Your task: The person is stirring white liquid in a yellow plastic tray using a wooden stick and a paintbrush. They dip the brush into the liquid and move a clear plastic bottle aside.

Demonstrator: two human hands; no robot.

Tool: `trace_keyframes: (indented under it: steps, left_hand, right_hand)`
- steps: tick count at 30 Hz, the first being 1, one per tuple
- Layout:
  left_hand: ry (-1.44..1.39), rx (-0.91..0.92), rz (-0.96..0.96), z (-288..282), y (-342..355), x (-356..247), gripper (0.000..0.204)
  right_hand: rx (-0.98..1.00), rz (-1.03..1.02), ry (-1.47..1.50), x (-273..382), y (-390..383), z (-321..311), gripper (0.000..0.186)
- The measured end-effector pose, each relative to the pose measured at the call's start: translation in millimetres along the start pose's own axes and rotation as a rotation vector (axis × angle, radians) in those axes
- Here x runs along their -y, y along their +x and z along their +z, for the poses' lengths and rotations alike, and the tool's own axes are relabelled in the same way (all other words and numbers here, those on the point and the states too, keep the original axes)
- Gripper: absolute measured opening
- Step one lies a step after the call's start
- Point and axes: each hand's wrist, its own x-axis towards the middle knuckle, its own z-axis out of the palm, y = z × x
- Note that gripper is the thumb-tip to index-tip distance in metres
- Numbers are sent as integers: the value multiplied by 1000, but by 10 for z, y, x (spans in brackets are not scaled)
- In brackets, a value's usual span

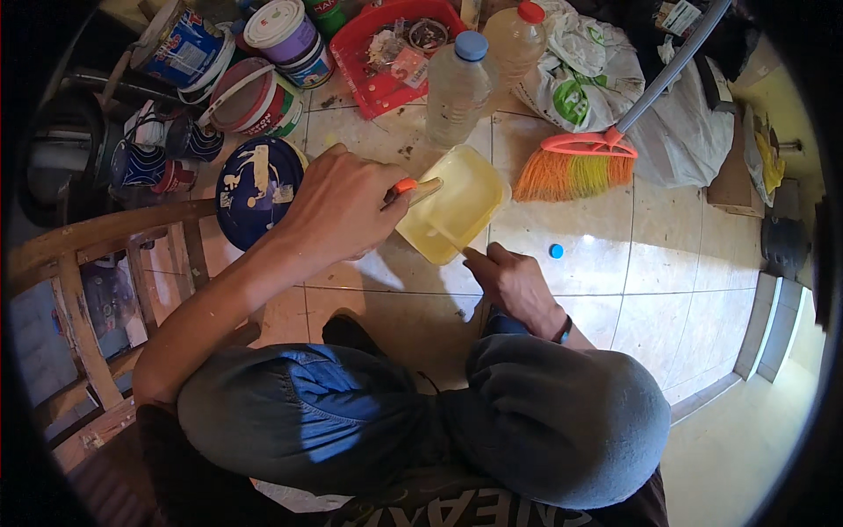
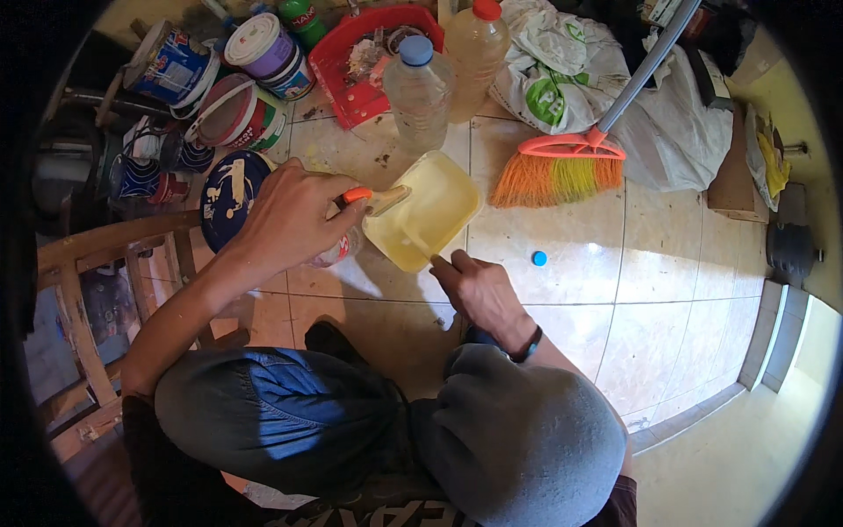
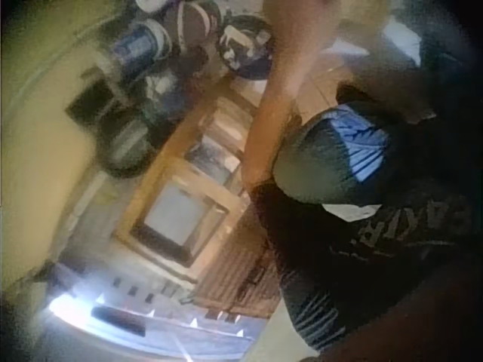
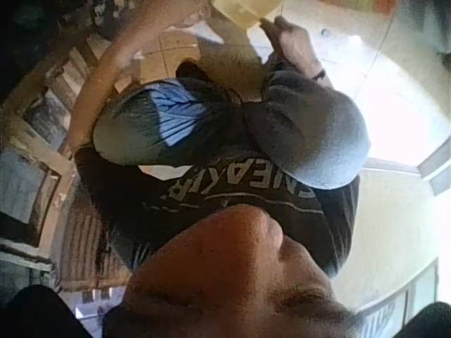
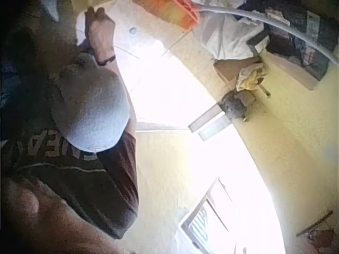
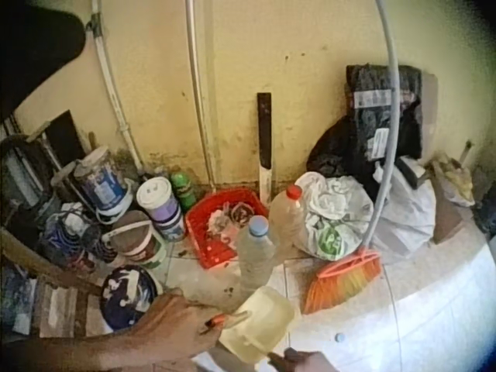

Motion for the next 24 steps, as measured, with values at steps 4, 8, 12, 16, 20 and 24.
trace_keyframes:
  steps: [4, 8, 12, 16, 20, 24]
  left_hand:
    - [22, 28, 0, -23, 12, -17, 27]
    - [15, 24, -5, -43, 24, -63, 27]
    - [-40, 59, -36, -64, 7, -35, 28]
    - [4, 62, -42, -53, 2, -56, 28]
    - [15, 39, -30, -78, 19, -72, 27]
    - [-1, 31, -35, -109, 4, -82, 26]
  right_hand:
    - [-101, 74, -51, -234, 38, -252, 16]
    - [-175, 103, -62, -277, 147, -187, 20]
    - [-20, -1, 20, -22, 12, -38, 26]
    - [-31, 107, -18, -252, 80, -274, 17]
    - [-167, 121, -26, -390, 233, -273, 16]
    - [-30, -14, 29, -89, 143, -20, 26]
